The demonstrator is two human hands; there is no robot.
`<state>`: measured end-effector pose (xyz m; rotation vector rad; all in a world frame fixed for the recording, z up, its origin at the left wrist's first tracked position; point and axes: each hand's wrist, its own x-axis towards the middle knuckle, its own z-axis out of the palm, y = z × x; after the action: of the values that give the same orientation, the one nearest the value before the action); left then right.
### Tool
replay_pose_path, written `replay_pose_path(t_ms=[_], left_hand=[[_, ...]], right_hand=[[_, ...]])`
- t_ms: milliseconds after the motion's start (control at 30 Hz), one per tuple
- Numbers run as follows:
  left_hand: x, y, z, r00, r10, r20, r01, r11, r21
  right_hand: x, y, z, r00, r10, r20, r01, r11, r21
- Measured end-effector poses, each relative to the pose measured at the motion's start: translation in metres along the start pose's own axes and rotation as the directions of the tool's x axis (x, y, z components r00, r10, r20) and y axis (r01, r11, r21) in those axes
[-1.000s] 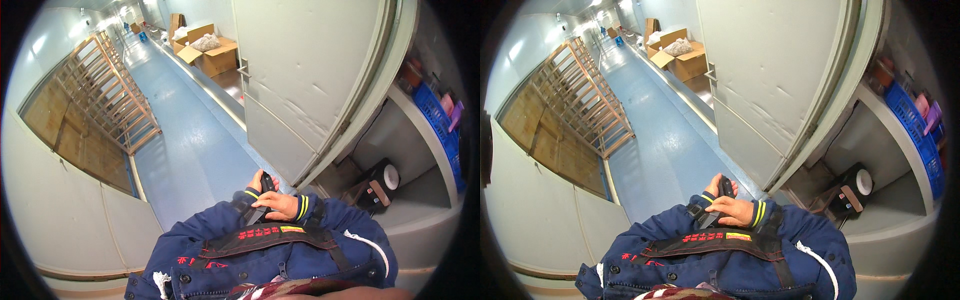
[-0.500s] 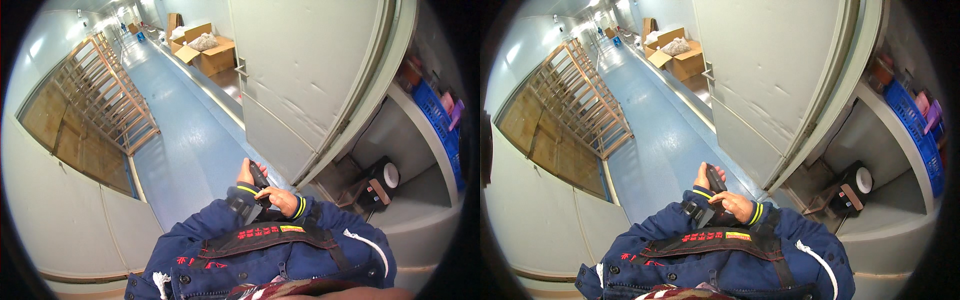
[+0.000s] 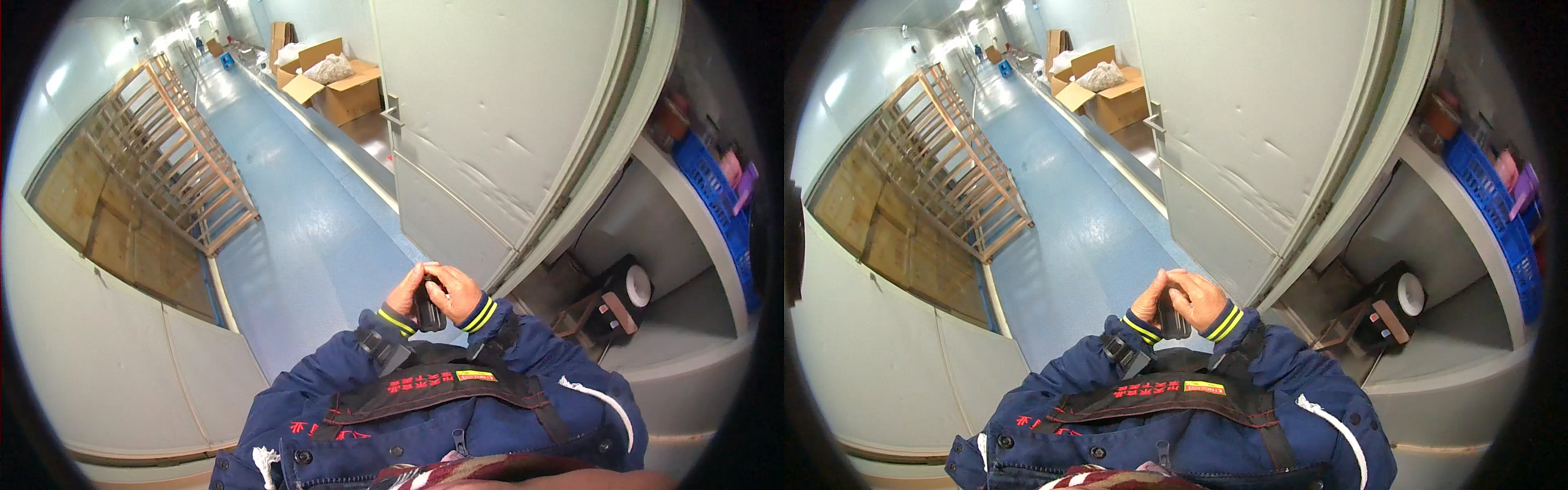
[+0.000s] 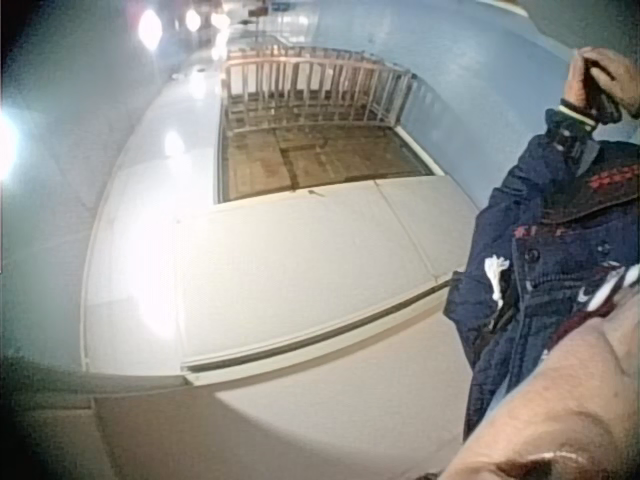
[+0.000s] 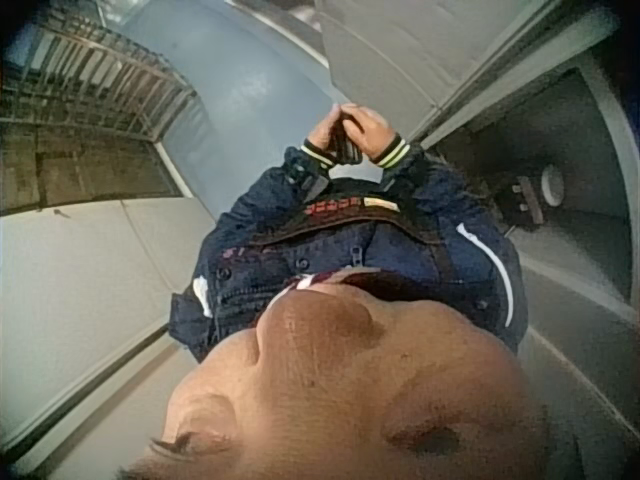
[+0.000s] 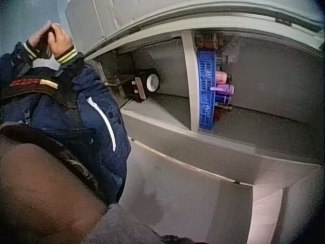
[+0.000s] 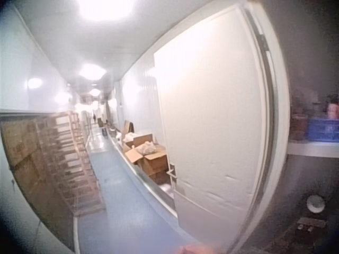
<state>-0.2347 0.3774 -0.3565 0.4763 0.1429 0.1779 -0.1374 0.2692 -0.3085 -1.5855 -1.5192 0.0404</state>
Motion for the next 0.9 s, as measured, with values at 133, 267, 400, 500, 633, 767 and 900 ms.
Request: replay_pose_path(t_ms=[133, 267, 400, 500, 633, 767, 900], left_hand=[[0.003, -0.004, -0.01, 0.987, 0.146, 0.061, -0.154, 0.976, 0.157], [0.004, -0.007, -0.021, 0.975, 0.223, 0.024, -0.223, 0.958, 0.179], [0.002, -0.003, -0.026, 0.982, 0.169, -0.086, -0.165, 0.985, 0.048], [0.012, -0.009, -0.04, 0.966, 0.226, -0.124, -0.235, 0.971, -0.056], [0.01, -0.011, -0.026, 0.94, 0.302, -0.158, -0.306, 0.952, 0.0], [0.006, -0.013, -0.028, 0.933, 0.332, -0.138, -0.323, 0.943, 0.087], [0.002, -0.02, -0.026, 0.899, 0.377, -0.223, -0.346, 0.924, 0.165]], right_hand=[[0.005, -0.002, -0.001, 0.992, -0.125, 0.016, 0.126, 0.974, -0.187], [0.011, -0.004, -0.001, 0.999, -0.042, 0.033, 0.047, 0.984, -0.172], [0.013, 0.001, -0.001, 0.988, 0.106, 0.115, -0.094, 0.99, -0.101], [0.009, 0.009, 0.009, 0.994, -0.002, 0.109, 0.022, 0.984, -0.178], [0.003, 0.012, 0.025, 0.925, 0.35, 0.149, -0.373, 0.912, 0.169], [-0.001, 0.013, 0.031, 0.828, 0.47, 0.307, -0.559, 0.74, 0.375], [-0.01, 0.032, 0.047, 0.903, 0.273, 0.331, -0.427, 0.644, 0.635]])
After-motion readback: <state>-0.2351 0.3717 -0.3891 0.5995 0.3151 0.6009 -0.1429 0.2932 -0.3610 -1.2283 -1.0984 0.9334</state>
